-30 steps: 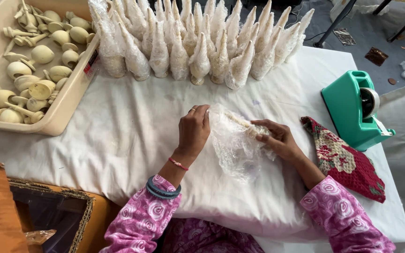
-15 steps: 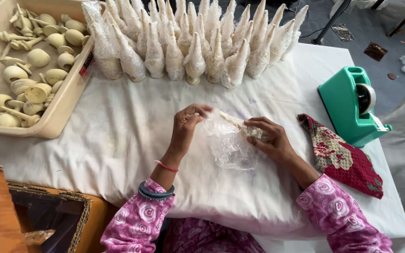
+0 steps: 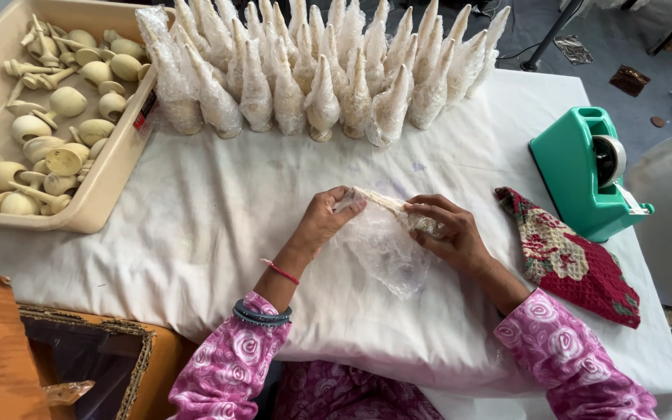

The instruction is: The person wraps a small ceramic object in bubble wrap and secures it with tape. They then wipe another ceramic piece with a cloth and insert a wooden stick into its opening. The wrapped items are placed in a row on the table.

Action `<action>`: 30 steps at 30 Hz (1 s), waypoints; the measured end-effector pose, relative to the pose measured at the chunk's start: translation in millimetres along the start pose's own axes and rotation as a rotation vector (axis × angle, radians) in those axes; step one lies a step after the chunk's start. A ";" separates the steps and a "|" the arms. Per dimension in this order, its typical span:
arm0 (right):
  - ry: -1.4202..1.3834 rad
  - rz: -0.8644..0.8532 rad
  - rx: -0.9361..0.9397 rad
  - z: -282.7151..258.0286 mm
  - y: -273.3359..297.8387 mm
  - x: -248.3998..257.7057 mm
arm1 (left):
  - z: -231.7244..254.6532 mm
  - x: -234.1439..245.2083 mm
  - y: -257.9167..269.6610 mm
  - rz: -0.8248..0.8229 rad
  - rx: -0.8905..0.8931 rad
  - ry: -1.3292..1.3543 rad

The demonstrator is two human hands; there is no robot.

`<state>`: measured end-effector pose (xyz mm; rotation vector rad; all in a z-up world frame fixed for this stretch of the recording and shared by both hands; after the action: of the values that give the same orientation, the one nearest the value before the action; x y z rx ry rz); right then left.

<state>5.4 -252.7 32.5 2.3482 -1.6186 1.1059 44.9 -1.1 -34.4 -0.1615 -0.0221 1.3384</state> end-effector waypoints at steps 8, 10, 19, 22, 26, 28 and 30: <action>0.253 0.074 0.167 -13.0 -3.7 -7.2 | 21.7 -27.1 -3.6 0.304 -0.059 -0.745; 0.330 0.083 0.143 -18.5 -6.1 -7.8 | 27.1 -30.5 0.7 0.372 -0.050 -0.885; 0.306 0.165 0.246 -16.1 -0.4 -0.3 | 29.3 -23.8 6.0 0.325 -0.352 -0.453; 0.248 0.276 0.288 -22.0 2.9 2.7 | 3.1 -13.1 -8.9 0.199 -0.014 0.283; 0.030 0.260 0.247 -30.5 5.0 -7.2 | -14.4 -23.4 -20.8 -0.007 -0.011 0.719; -0.033 0.239 0.222 -32.8 5.3 -11.4 | -11.8 -36.9 -20.1 -0.066 -0.027 0.672; -0.100 0.223 0.229 -37.1 3.0 -13.3 | -13.3 -50.6 -20.2 -0.139 -0.003 0.710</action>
<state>-18.4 -227.1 50.9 2.4416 -1.9231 1.2979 54.1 -56.0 -41.0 -0.6181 0.5530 1.0829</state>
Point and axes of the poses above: each hand's wrist, its own y-axis away from the middle knuckle, its own x-axis out of the back of the hand, z = x × y, the point moved 4 cm from there along -y, towards the middle knuckle, and after that the axes turned 1 degree about -x, right-handed, at the moved point
